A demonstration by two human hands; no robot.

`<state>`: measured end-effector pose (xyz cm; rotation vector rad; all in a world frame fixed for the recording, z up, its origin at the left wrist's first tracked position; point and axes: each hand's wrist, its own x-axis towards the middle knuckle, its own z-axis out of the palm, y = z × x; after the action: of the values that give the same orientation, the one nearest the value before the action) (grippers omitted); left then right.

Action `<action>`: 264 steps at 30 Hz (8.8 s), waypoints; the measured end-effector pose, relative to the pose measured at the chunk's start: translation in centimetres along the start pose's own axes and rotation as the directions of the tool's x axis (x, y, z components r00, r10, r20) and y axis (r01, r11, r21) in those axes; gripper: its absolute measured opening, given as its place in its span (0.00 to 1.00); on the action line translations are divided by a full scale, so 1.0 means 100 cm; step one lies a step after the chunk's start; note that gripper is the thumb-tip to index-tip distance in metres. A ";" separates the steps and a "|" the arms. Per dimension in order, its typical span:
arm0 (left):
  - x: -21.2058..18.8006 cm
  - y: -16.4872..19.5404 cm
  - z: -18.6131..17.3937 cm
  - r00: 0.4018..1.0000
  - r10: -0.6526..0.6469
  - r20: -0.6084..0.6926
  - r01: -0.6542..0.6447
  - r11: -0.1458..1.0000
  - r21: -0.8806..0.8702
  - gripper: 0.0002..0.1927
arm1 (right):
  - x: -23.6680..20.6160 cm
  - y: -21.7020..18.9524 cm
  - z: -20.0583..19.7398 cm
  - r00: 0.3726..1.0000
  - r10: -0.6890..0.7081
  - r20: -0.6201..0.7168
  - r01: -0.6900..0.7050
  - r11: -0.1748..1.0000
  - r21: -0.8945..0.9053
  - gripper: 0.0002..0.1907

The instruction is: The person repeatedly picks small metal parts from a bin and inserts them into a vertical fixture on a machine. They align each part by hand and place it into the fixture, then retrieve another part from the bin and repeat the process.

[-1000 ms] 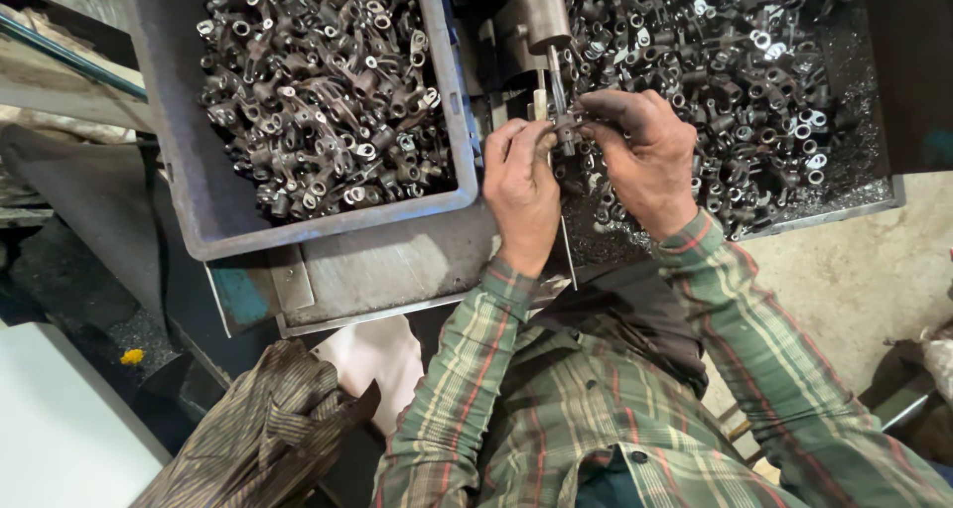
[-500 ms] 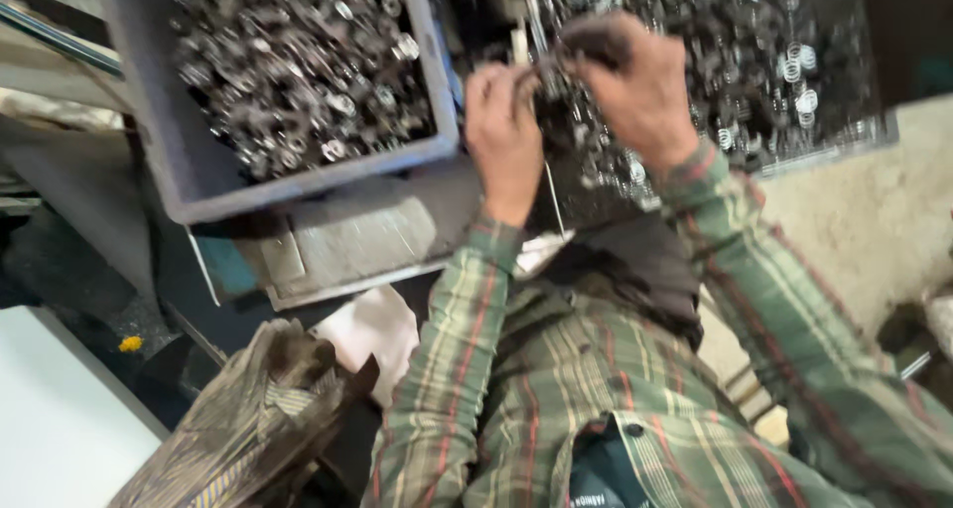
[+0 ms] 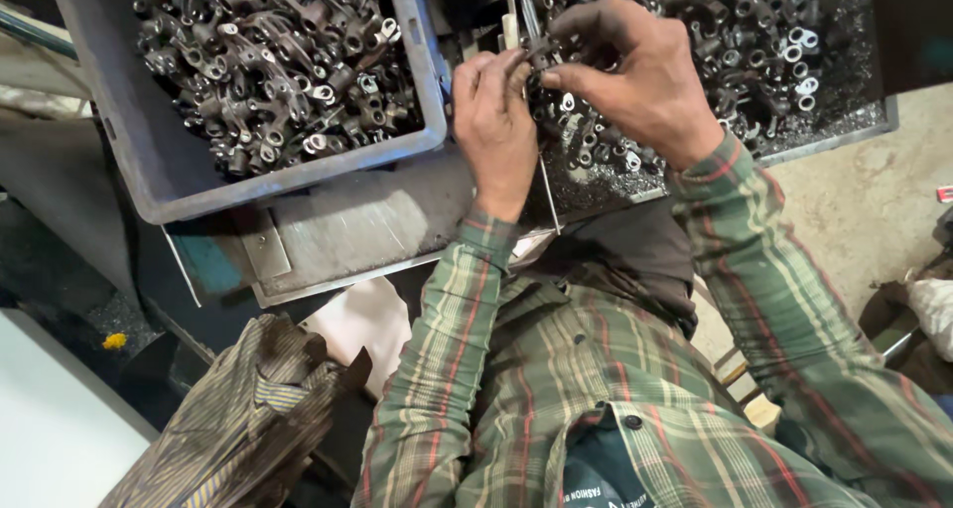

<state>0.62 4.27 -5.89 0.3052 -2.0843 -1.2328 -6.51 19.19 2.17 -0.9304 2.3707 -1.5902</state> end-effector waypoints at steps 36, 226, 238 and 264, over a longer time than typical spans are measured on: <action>-0.009 0.054 -0.059 0.939 -0.088 0.331 0.065 0.995 0.079 0.13 | -0.049 0.024 0.011 0.952 0.276 0.134 -0.306 0.819 0.486 0.14; 0.019 0.060 -0.123 0.876 -0.473 0.092 0.462 0.768 -0.444 0.06 | -0.019 0.085 -0.043 0.969 0.134 -0.210 -0.242 0.704 -0.668 0.25; 0.018 0.069 -0.118 0.943 -0.297 0.152 0.314 0.944 -0.101 0.09 | 0.000 0.135 -0.100 0.985 0.126 -0.120 -0.167 0.504 -0.847 0.16; 0.054 0.048 -0.069 0.853 0.088 0.514 -0.415 0.712 0.566 0.31 | -0.028 0.035 0.029 0.970 0.229 -0.081 -0.125 0.757 0.641 0.09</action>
<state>1.86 -0.76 2.70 0.0107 -2.8256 -0.3494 -4.45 19.36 -2.75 -0.4286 1.6979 -2.2171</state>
